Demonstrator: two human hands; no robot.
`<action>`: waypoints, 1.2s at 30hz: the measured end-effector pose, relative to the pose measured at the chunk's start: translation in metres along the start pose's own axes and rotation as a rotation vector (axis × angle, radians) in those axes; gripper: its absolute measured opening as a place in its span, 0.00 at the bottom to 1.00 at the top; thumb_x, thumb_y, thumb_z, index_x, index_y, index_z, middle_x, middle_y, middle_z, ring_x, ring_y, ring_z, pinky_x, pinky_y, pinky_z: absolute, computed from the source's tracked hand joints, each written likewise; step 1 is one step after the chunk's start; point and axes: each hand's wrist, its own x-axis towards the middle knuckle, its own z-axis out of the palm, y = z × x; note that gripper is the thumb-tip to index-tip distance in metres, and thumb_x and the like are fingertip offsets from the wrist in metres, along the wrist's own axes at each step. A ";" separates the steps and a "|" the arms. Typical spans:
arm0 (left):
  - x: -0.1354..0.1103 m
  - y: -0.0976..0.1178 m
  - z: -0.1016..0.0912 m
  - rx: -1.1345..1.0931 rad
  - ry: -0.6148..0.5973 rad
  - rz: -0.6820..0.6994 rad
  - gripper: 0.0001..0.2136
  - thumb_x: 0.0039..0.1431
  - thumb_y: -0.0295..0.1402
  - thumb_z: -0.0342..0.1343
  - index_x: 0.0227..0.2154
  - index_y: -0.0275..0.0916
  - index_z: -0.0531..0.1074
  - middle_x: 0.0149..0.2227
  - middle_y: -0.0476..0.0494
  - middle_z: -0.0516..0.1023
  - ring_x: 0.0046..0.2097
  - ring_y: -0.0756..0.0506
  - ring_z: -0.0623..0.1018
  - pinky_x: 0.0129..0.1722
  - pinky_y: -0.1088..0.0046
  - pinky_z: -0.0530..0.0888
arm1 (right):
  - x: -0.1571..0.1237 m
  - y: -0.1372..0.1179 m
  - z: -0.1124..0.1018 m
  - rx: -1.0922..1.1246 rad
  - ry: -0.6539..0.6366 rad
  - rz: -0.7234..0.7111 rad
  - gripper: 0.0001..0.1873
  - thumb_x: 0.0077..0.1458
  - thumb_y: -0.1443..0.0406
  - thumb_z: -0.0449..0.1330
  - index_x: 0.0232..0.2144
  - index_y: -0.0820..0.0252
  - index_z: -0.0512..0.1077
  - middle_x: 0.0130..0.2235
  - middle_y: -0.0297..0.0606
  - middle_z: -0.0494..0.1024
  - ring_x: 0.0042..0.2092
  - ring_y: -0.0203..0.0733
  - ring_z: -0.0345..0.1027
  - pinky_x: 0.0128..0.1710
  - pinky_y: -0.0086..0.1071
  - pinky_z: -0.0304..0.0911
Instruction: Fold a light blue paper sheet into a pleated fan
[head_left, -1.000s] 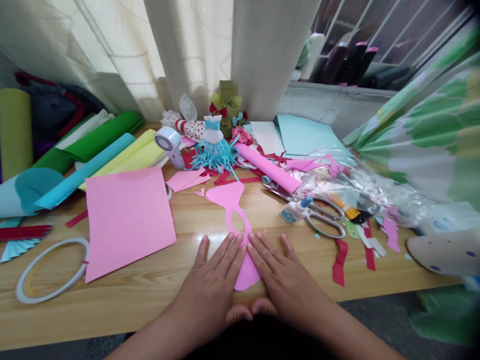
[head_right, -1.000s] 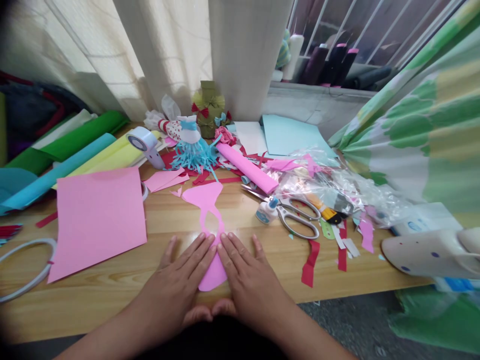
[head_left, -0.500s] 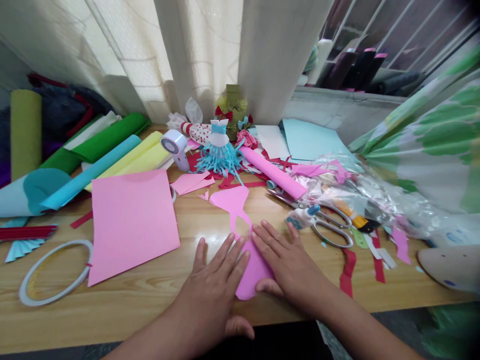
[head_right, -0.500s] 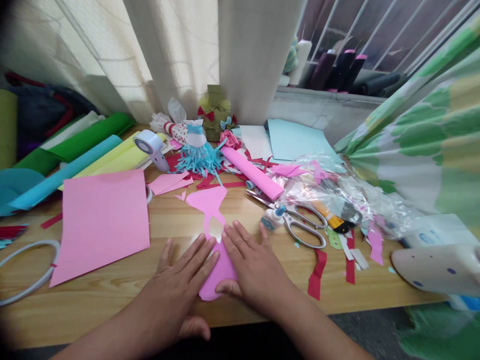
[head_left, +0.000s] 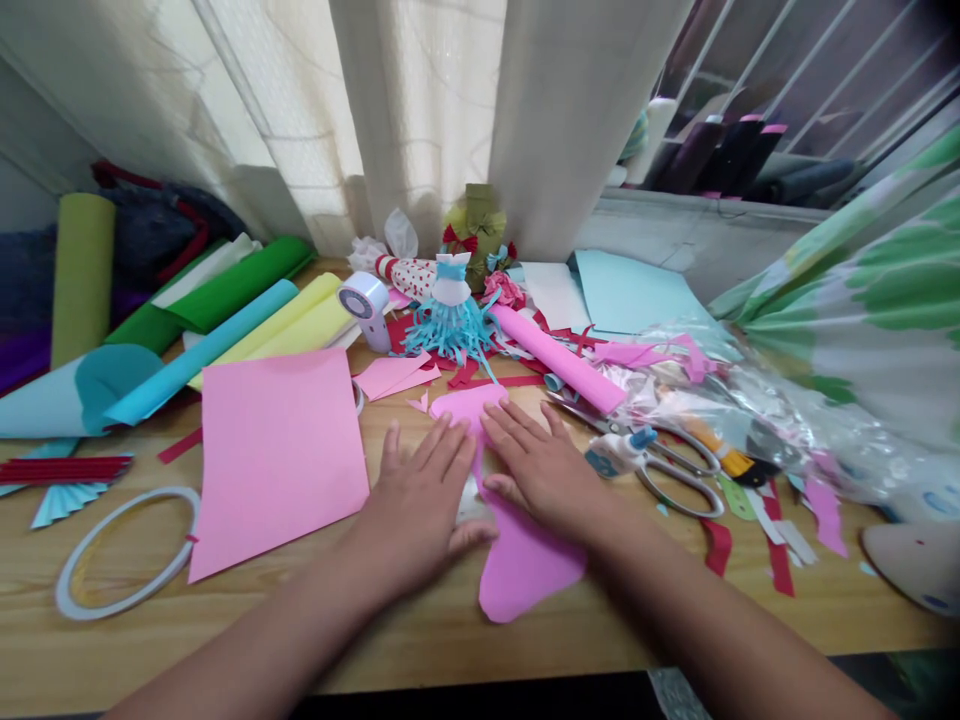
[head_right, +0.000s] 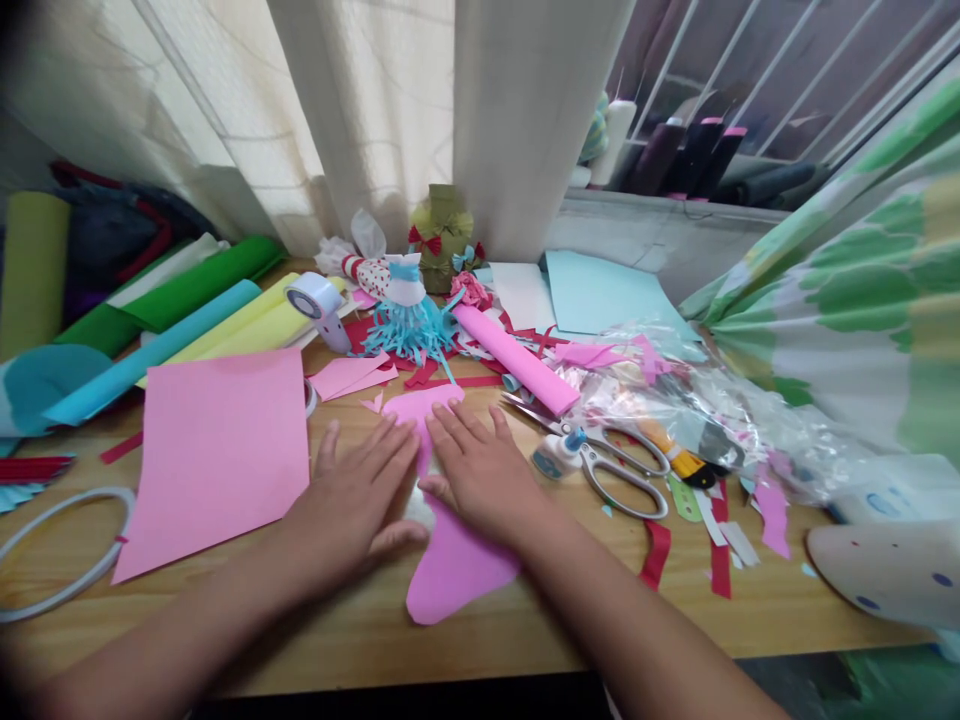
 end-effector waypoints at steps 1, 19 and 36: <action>0.006 -0.004 0.000 0.021 0.014 -0.025 0.38 0.57 0.57 0.41 0.62 0.33 0.51 0.65 0.30 0.51 0.65 0.33 0.50 0.58 0.37 0.39 | 0.006 0.000 0.001 0.003 -0.017 0.007 0.32 0.62 0.52 0.45 0.63 0.65 0.51 0.65 0.45 0.50 0.66 0.49 0.40 0.61 0.58 0.39; 0.020 -0.030 0.005 -0.009 0.117 -0.082 0.24 0.63 0.45 0.42 0.57 0.37 0.62 0.62 0.35 0.60 0.62 0.36 0.59 0.58 0.48 0.53 | 0.014 0.009 -0.001 0.246 0.148 0.066 0.25 0.63 0.60 0.45 0.59 0.62 0.59 0.62 0.47 0.58 0.63 0.47 0.51 0.60 0.56 0.44; 0.100 -0.051 -0.020 -0.048 -0.129 -0.430 0.13 0.48 0.43 0.61 0.31 0.38 0.73 0.38 0.37 0.77 0.45 0.32 0.74 0.45 0.51 0.63 | -0.110 0.002 -0.012 0.393 0.619 0.185 0.15 0.56 0.70 0.55 0.46 0.59 0.71 0.46 0.44 0.75 0.49 0.44 0.69 0.48 0.39 0.67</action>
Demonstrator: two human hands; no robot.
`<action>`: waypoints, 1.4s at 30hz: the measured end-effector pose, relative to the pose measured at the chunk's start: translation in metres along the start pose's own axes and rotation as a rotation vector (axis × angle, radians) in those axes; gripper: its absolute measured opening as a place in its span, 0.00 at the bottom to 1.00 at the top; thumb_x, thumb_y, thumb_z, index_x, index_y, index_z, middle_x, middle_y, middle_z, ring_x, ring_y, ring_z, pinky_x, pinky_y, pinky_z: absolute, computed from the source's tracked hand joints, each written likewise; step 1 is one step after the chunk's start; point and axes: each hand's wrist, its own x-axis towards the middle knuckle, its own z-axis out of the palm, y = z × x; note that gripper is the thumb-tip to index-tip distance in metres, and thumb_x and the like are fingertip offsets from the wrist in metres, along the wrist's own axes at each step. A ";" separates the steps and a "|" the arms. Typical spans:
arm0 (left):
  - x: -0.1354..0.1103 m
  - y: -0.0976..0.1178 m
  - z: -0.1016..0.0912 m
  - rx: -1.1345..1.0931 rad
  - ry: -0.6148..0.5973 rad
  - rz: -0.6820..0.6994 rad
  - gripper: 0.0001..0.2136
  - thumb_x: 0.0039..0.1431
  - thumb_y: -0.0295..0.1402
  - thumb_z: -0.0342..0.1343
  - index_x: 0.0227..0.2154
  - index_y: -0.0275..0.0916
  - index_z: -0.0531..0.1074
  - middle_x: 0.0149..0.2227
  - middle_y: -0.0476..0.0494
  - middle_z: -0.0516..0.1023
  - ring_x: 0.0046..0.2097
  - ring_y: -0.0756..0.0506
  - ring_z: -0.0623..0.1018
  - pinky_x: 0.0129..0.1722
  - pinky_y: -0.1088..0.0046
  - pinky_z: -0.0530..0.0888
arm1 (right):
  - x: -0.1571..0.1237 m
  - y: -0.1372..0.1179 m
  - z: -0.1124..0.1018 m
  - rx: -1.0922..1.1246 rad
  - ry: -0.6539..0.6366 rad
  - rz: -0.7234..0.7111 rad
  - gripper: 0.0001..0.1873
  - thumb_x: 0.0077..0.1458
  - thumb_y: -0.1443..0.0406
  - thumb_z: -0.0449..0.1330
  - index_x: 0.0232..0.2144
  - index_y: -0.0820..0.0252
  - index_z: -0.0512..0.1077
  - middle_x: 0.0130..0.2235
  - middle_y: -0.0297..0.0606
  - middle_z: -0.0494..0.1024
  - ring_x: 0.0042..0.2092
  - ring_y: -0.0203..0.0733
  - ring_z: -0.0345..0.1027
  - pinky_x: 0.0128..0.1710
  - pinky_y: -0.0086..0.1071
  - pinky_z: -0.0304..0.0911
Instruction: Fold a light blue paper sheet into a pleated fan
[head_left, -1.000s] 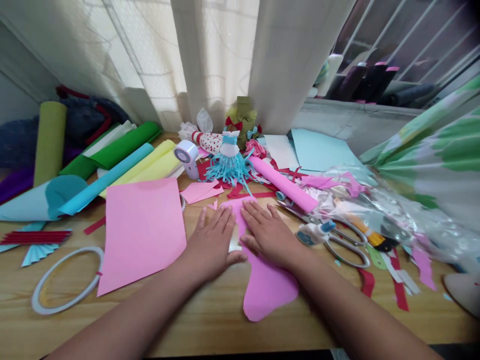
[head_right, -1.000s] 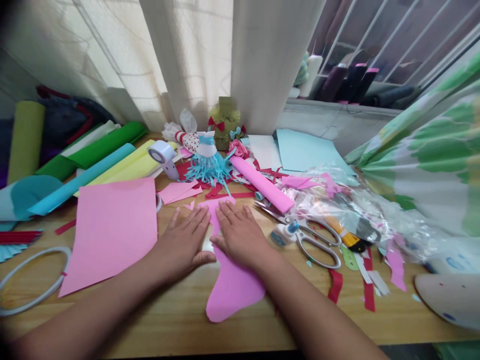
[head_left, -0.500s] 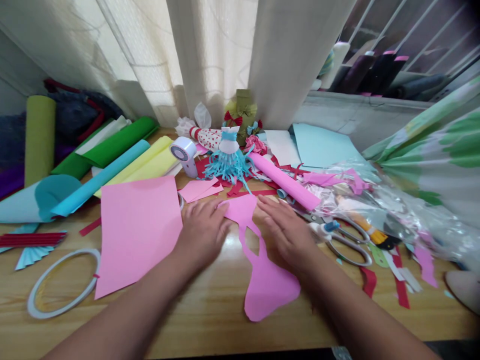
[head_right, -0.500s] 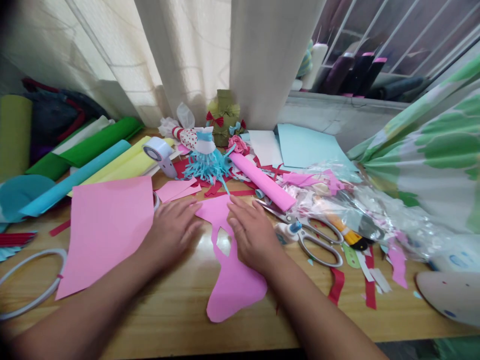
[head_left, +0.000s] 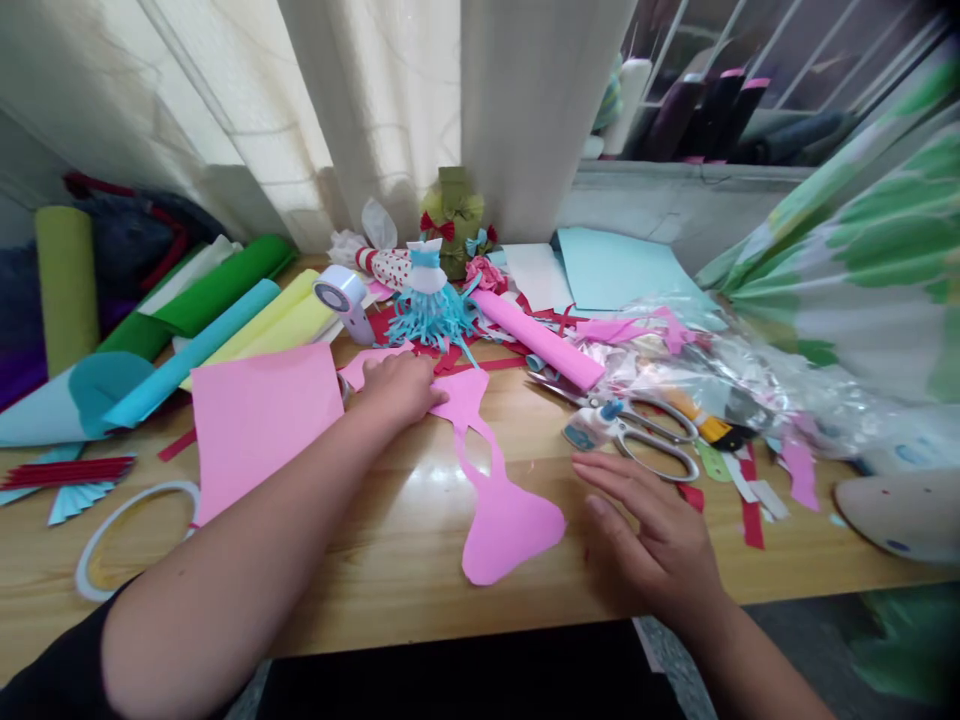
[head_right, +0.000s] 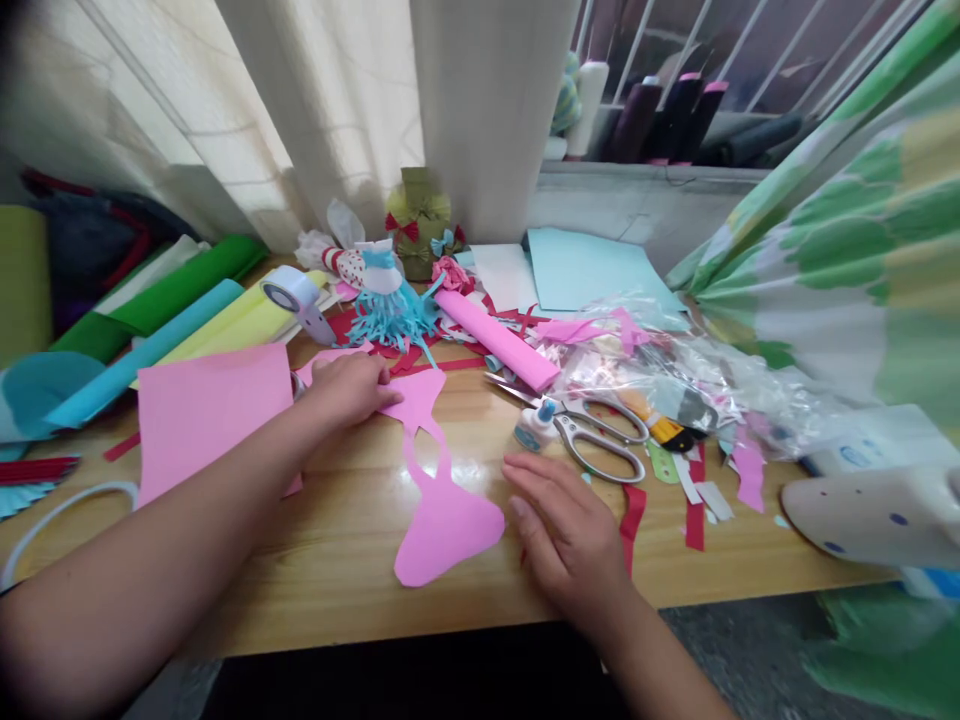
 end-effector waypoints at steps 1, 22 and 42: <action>0.001 0.001 0.000 -0.009 -0.018 -0.010 0.13 0.49 0.43 0.60 0.31 0.38 0.73 0.40 0.38 0.77 0.46 0.34 0.73 0.46 0.50 0.63 | -0.003 0.001 -0.001 -0.002 -0.003 -0.002 0.15 0.56 0.71 0.56 0.46 0.59 0.71 0.46 0.44 0.75 0.49 0.43 0.69 0.48 0.38 0.67; -0.078 0.022 -0.059 -0.834 0.100 0.311 0.11 0.49 0.29 0.57 0.36 0.43 0.64 0.30 0.52 0.72 0.33 0.48 0.73 0.31 0.74 0.67 | 0.036 -0.011 0.033 0.421 -0.008 0.274 0.35 0.55 0.60 0.60 0.61 0.48 0.50 0.58 0.46 0.63 0.57 0.48 0.61 0.52 0.48 0.63; -0.129 -0.018 -0.079 -1.595 0.448 0.231 0.09 0.53 0.38 0.60 0.34 0.39 0.70 0.35 0.48 0.76 0.36 0.49 0.75 0.38 0.74 0.72 | 0.163 -0.102 -0.059 0.127 -0.272 -0.311 0.05 0.49 0.71 0.59 0.28 0.59 0.74 0.27 0.33 0.73 0.31 0.36 0.66 0.34 0.32 0.62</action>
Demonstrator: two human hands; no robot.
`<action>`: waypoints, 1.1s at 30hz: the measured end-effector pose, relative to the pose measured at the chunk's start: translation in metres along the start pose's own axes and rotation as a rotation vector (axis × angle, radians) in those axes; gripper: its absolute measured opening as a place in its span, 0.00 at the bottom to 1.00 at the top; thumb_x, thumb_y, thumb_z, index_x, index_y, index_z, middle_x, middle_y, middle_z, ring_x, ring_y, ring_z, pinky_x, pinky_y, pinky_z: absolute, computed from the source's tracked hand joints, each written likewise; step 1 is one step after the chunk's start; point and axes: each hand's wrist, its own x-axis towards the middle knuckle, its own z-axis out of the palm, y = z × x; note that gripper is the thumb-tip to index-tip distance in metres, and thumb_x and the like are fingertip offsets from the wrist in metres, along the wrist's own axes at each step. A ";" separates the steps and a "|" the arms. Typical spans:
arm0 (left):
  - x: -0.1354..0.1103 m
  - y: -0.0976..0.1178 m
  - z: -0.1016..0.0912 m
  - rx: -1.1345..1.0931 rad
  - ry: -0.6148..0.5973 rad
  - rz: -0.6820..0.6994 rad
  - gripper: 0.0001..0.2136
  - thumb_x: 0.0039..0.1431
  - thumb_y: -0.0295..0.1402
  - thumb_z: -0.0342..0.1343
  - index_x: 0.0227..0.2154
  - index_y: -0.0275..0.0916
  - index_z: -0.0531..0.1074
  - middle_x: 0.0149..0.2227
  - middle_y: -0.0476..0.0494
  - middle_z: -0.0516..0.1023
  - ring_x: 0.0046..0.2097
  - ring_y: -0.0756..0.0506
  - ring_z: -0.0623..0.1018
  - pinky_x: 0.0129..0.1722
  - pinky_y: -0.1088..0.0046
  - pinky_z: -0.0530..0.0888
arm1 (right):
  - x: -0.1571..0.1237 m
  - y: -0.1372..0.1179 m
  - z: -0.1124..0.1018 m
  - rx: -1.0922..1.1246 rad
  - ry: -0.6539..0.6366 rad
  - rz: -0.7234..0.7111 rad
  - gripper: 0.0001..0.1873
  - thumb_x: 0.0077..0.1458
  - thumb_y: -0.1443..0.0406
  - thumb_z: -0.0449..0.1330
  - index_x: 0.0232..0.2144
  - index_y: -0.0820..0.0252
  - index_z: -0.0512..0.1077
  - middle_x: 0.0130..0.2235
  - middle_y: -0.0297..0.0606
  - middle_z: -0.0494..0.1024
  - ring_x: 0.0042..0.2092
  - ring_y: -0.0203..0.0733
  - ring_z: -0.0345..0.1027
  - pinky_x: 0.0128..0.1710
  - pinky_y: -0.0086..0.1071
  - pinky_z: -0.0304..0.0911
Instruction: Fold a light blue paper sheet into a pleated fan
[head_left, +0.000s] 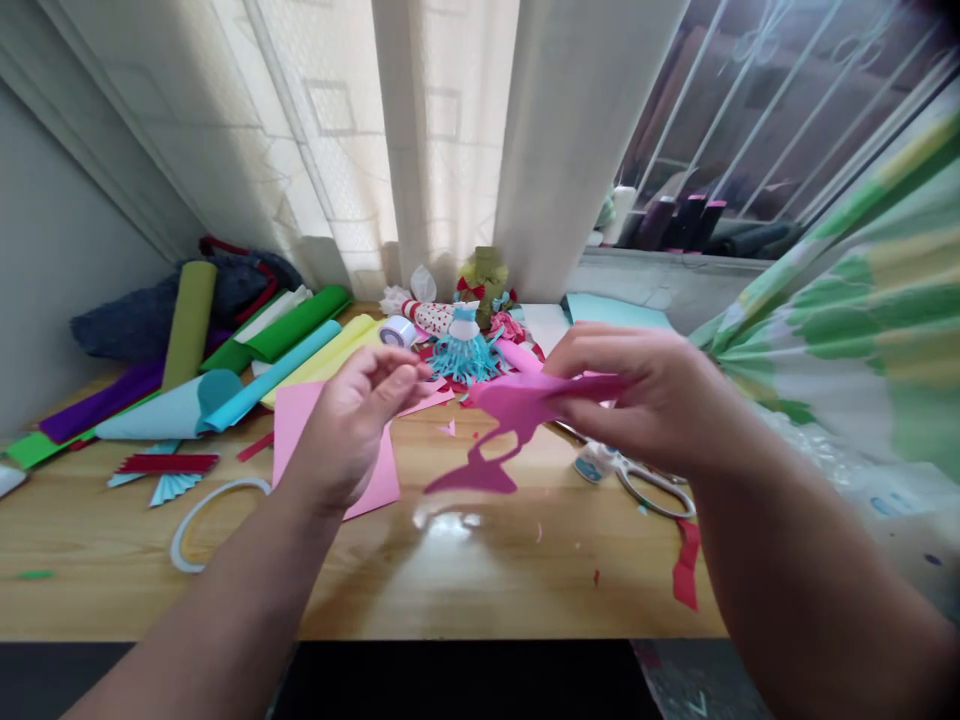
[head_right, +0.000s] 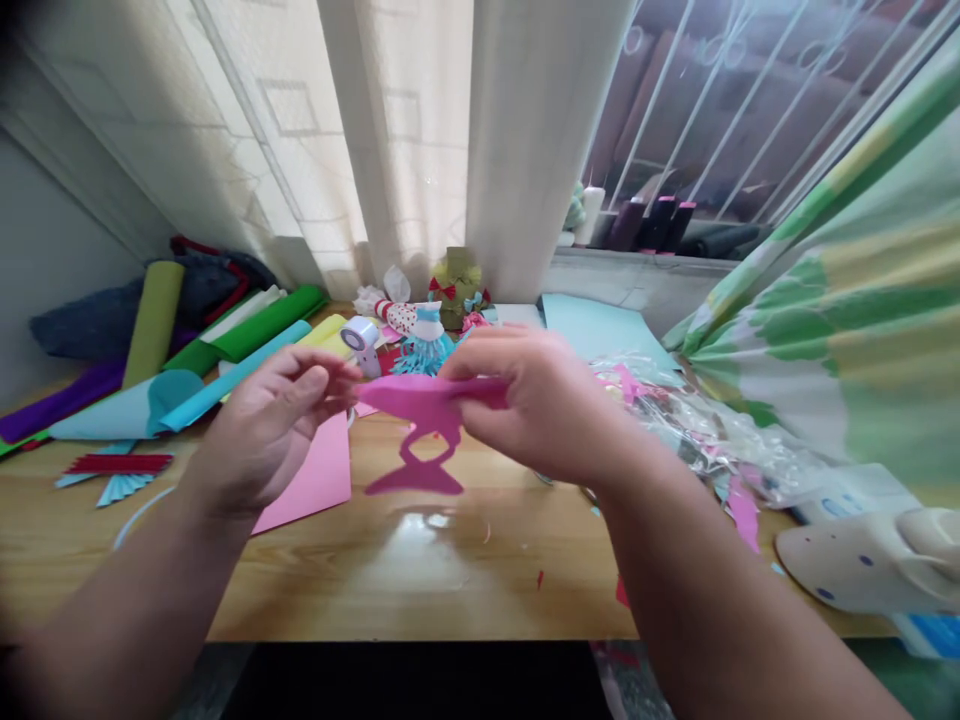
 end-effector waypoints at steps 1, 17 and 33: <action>-0.008 -0.007 -0.008 -0.065 0.124 -0.086 0.09 0.53 0.38 0.60 0.28 0.38 0.71 0.28 0.50 0.74 0.30 0.51 0.74 0.32 0.77 0.72 | 0.001 -0.002 -0.002 0.023 0.051 0.017 0.04 0.49 0.71 0.59 0.27 0.59 0.74 0.28 0.32 0.72 0.30 0.36 0.66 0.32 0.31 0.63; -0.071 -0.070 -0.013 -0.874 0.199 -0.533 0.13 0.58 0.35 0.53 0.45 0.37 0.71 0.42 0.37 0.79 0.44 0.40 0.78 0.45 0.58 0.74 | -0.104 0.014 0.090 -0.118 0.074 -0.183 0.10 0.52 0.68 0.60 0.35 0.46 0.74 0.40 0.34 0.73 0.52 0.50 0.63 0.57 0.59 0.47; -0.040 -0.080 -0.058 -0.482 0.354 -0.538 0.09 0.61 0.24 0.45 0.34 0.32 0.71 0.31 0.37 0.79 0.33 0.42 0.80 0.35 0.57 0.78 | -0.116 0.044 0.143 -0.246 -0.254 0.088 0.29 0.59 0.63 0.51 0.61 0.60 0.54 0.60 0.49 0.62 0.62 0.50 0.52 0.58 0.54 0.53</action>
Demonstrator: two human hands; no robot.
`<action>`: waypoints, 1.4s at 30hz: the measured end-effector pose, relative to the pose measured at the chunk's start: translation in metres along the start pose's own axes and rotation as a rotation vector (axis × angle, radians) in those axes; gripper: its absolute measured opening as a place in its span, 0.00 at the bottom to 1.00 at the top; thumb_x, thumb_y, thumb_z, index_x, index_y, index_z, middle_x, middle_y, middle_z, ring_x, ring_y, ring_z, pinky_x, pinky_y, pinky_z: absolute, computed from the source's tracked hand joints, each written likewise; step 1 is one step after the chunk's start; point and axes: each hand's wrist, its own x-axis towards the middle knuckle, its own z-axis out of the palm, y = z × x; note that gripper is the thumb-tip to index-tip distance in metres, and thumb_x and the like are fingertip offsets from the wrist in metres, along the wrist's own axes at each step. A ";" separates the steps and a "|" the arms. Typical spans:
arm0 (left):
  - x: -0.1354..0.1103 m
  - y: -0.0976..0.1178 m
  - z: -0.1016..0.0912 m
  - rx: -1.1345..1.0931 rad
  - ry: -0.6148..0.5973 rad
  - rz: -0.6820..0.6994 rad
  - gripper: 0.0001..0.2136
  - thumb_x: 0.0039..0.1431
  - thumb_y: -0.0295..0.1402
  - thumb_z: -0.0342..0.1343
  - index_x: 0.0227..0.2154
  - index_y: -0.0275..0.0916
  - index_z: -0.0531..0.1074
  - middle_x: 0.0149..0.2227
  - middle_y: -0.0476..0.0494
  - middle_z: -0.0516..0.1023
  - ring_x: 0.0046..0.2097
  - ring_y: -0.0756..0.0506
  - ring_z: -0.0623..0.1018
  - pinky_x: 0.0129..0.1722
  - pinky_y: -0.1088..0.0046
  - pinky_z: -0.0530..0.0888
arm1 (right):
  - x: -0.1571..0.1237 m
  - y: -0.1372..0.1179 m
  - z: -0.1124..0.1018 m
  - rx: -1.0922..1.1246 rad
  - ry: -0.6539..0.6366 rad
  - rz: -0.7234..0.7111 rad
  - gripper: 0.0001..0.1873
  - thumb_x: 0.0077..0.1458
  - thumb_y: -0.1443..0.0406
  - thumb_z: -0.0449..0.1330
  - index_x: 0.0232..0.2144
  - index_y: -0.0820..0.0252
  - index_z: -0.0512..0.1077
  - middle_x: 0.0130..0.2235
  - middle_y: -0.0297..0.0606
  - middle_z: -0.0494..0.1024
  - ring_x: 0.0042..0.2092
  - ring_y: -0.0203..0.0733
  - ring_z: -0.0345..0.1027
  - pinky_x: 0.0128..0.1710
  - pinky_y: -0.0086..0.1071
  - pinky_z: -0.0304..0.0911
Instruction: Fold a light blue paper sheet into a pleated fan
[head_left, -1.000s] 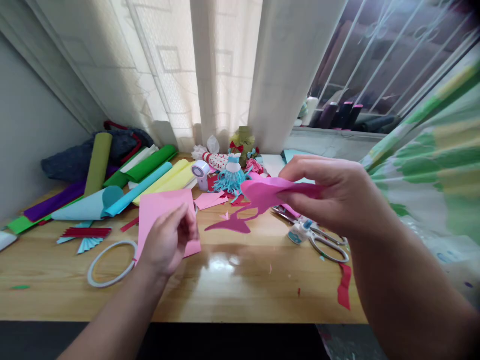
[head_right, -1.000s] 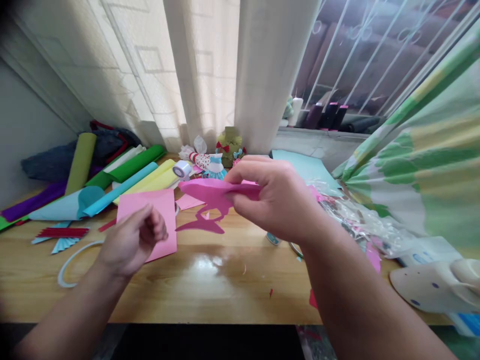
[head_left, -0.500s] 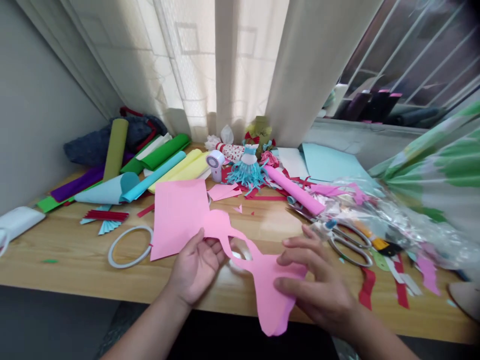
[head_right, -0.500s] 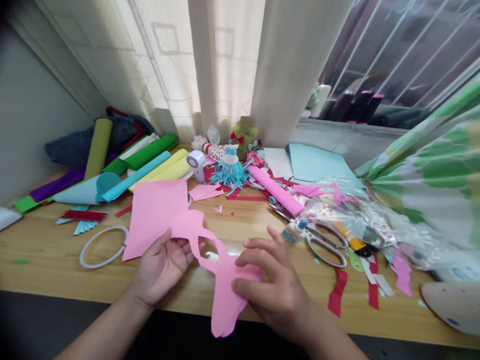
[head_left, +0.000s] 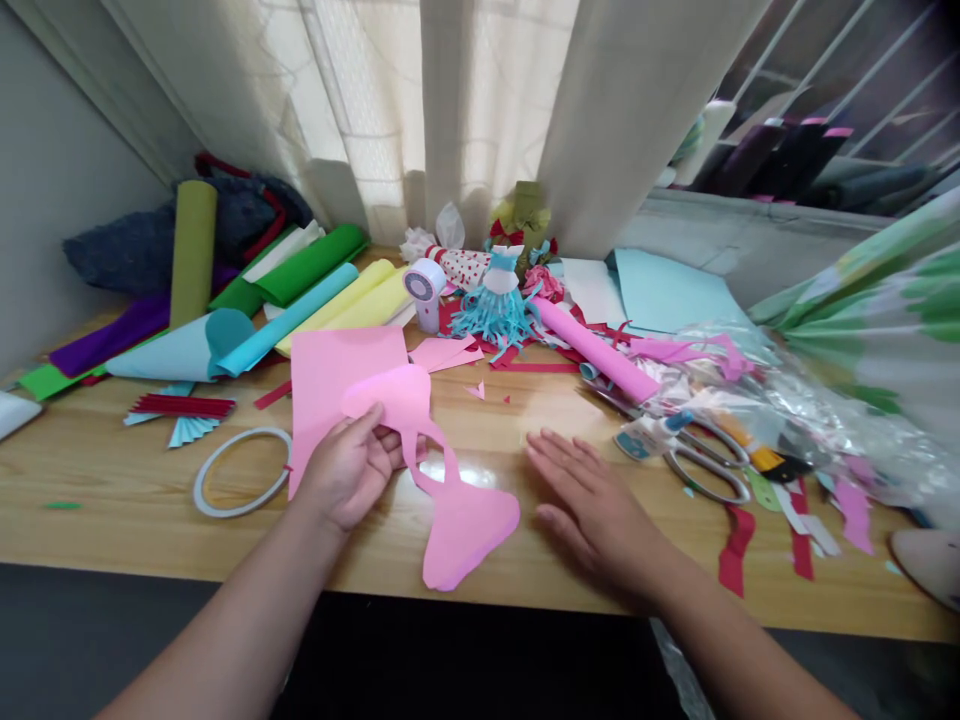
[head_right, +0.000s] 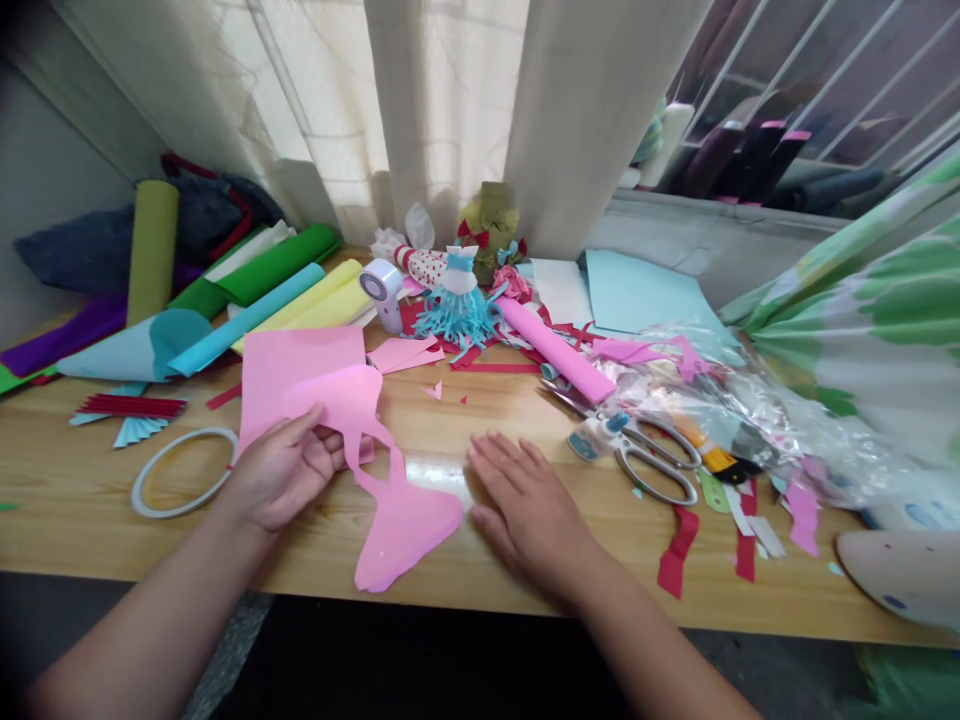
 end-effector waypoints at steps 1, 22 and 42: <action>0.003 0.001 0.001 0.014 -0.007 -0.009 0.09 0.62 0.25 0.44 0.35 0.31 0.71 0.32 0.35 0.79 0.34 0.41 0.80 0.35 0.56 0.78 | 0.006 0.005 0.000 -0.030 -0.075 0.037 0.31 0.59 0.60 0.51 0.63 0.62 0.52 0.62 0.50 0.58 0.63 0.51 0.49 0.58 0.55 0.52; 0.023 -0.017 -0.001 -0.053 0.056 0.126 0.02 0.57 0.26 0.54 0.31 0.34 0.72 0.30 0.46 0.80 0.34 0.49 0.79 0.45 0.68 0.74 | -0.003 -0.060 0.022 0.011 -0.162 -0.185 0.33 0.55 0.44 0.50 0.59 0.50 0.59 0.63 0.41 0.57 0.64 0.61 0.42 0.58 0.64 0.38; -0.008 0.005 0.021 -0.095 -0.089 -0.017 0.13 0.65 0.29 0.44 0.44 0.30 0.71 0.41 0.35 0.78 0.42 0.44 0.79 0.42 0.67 0.76 | 0.052 -0.037 0.014 0.698 0.171 0.407 0.18 0.53 0.57 0.59 0.44 0.59 0.71 0.44 0.44 0.74 0.44 0.44 0.69 0.44 0.38 0.66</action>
